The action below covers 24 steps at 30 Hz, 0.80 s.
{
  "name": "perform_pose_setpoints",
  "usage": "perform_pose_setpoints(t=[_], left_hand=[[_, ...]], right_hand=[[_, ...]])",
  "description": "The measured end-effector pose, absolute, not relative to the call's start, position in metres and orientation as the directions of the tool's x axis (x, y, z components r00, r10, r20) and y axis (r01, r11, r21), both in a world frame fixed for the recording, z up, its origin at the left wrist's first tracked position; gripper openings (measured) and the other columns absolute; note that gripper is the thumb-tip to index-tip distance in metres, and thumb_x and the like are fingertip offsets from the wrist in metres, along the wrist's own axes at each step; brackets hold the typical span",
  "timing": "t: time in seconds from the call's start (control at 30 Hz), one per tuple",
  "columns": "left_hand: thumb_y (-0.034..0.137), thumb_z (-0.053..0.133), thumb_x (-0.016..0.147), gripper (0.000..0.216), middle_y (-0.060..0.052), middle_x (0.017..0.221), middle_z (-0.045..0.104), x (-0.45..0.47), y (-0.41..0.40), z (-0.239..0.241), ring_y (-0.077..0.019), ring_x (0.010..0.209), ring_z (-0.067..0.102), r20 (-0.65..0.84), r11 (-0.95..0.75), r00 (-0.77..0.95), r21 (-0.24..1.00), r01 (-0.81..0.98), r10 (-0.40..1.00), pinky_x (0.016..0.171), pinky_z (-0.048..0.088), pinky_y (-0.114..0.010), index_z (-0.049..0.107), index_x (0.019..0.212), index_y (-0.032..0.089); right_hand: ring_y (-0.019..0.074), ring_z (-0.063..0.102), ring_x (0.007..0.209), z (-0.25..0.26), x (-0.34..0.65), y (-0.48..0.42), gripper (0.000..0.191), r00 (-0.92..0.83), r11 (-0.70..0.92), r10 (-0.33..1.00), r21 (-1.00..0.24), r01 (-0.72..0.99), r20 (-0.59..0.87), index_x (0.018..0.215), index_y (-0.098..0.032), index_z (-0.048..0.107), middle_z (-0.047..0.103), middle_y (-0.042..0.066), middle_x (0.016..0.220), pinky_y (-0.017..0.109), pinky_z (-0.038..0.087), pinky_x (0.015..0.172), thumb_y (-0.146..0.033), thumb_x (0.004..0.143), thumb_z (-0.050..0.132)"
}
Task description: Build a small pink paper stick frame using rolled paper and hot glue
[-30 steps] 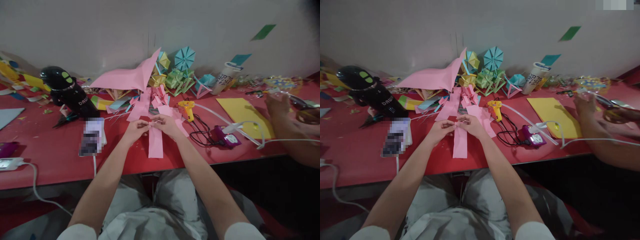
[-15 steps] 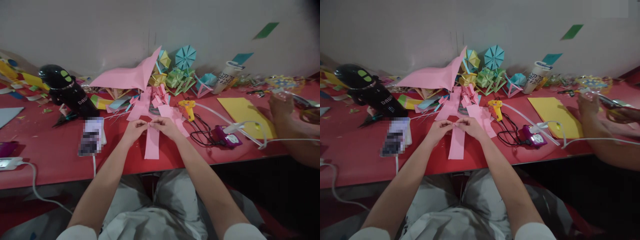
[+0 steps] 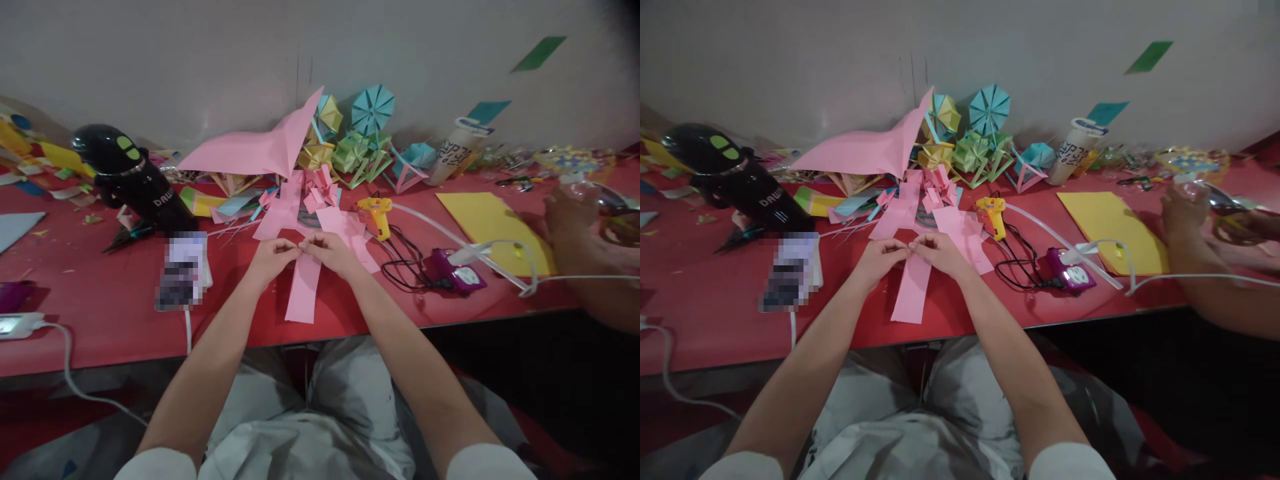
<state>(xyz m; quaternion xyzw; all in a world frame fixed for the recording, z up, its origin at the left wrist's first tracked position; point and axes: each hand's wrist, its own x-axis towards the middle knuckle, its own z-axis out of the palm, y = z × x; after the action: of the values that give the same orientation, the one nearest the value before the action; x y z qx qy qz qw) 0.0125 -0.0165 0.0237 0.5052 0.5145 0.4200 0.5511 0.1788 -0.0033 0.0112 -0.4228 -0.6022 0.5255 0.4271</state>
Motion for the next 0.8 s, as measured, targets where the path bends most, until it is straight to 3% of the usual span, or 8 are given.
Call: perform_pose_setpoints(t=[0.37,0.8], left_hand=[[0.022,0.074,0.066,0.011,-0.001,0.063,0.068,0.0121,-0.0167,0.0245,-0.0124,0.058,0.063,-0.229,0.226,0.151,0.973,0.036,0.962,0.062,0.055,-0.027,0.073,0.073,0.014],[0.035,0.080,0.063,0.024,-0.001,0.066,0.068,0.0108,-0.0171,0.0205,-0.0128,0.061,0.061,-0.143,0.127,0.188,0.987,0.096,0.972,0.064,0.052,-0.027,0.073,0.072,0.015]], right_hand=[[0.0123,0.056,0.067,0.0077,0.1777,-0.0023,0.030,-0.258,0.144,0.957,-0.989,0.028,0.132,0.073,-0.018,0.064,0.066,0.001,0.071,0.028,0.046,0.066,-0.047,0.075,0.070],[0.0123,0.053,0.065,0.0141,0.1790,-0.0044,0.031,-0.226,0.148,0.964,-0.989,0.024,0.139,0.070,-0.018,0.065,0.064,0.001,0.069,0.028,0.043,0.064,-0.048,0.074,0.071]])
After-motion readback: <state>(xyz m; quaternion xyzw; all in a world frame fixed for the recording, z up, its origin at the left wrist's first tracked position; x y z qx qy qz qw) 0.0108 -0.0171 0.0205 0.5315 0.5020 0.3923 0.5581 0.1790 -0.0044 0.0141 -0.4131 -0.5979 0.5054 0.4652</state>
